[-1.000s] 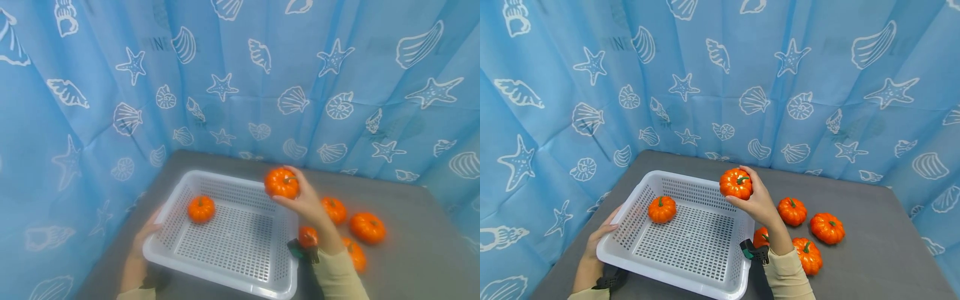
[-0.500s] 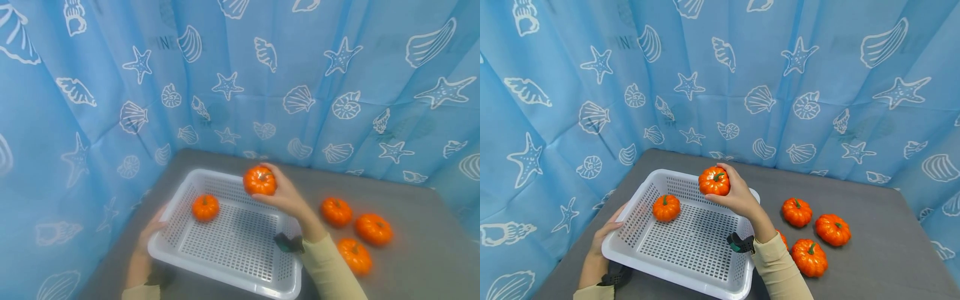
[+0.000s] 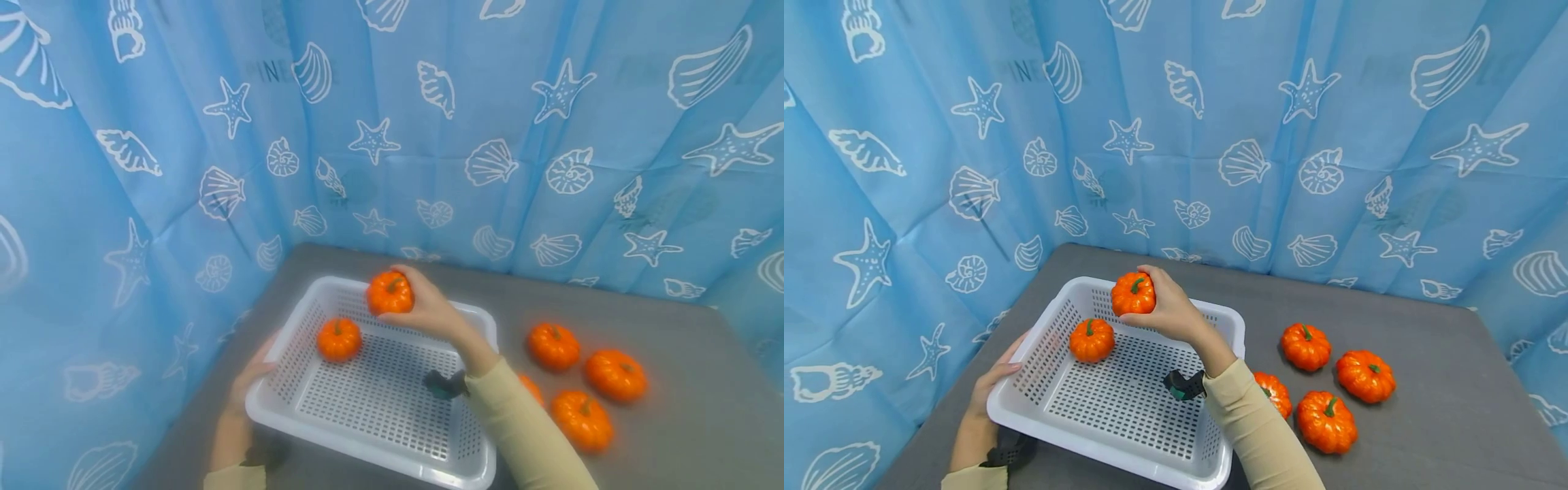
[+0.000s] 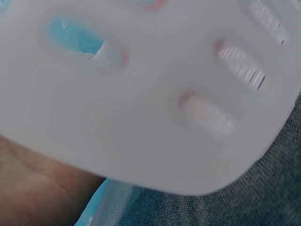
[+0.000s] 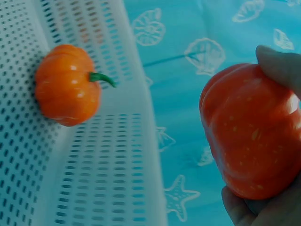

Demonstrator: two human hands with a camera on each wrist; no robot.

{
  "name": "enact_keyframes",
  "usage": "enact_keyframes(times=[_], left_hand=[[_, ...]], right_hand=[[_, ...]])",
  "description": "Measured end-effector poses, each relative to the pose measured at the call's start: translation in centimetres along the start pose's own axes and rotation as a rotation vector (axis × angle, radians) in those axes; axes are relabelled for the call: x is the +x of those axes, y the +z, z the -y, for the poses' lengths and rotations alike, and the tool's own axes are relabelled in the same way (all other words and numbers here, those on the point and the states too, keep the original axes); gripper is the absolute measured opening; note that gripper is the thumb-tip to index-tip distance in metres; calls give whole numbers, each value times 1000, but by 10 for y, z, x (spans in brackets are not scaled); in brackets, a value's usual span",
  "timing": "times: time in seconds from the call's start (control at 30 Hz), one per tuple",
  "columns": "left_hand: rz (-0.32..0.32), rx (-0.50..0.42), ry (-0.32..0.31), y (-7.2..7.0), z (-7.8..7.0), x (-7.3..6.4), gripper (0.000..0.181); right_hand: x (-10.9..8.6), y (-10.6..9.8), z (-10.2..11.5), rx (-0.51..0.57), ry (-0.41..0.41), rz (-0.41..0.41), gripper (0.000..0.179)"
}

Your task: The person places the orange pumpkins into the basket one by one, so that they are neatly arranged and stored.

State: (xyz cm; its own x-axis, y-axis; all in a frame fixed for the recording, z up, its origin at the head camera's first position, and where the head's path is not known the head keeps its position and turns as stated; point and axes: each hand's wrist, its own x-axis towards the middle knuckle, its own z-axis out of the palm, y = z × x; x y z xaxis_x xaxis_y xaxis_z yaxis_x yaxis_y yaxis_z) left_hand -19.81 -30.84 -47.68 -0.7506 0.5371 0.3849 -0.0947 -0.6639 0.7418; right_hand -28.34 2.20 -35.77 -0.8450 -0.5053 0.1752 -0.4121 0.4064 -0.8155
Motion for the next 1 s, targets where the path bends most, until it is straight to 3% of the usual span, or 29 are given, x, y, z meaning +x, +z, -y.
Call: enact_keyframes(times=[0.13,0.33,0.63,0.77,1.0], left_hand=[[-28,26,-5,1,0,0,69],[6,58,-4,-1,0,1,69],[27,-18,-13,4,-2,2,67],[6,-26,-22,7,-3,2,68],[-93,107,-41,8,-6,1,67]], right_hand=[[4,10,-5,-55,46,22,86],[5,23,-14,-74,85,73,89],[7,34,-22,-79,107,138,92],[8,38,-27,-93,83,183,84],[7,44,-33,-136,82,255,76]])
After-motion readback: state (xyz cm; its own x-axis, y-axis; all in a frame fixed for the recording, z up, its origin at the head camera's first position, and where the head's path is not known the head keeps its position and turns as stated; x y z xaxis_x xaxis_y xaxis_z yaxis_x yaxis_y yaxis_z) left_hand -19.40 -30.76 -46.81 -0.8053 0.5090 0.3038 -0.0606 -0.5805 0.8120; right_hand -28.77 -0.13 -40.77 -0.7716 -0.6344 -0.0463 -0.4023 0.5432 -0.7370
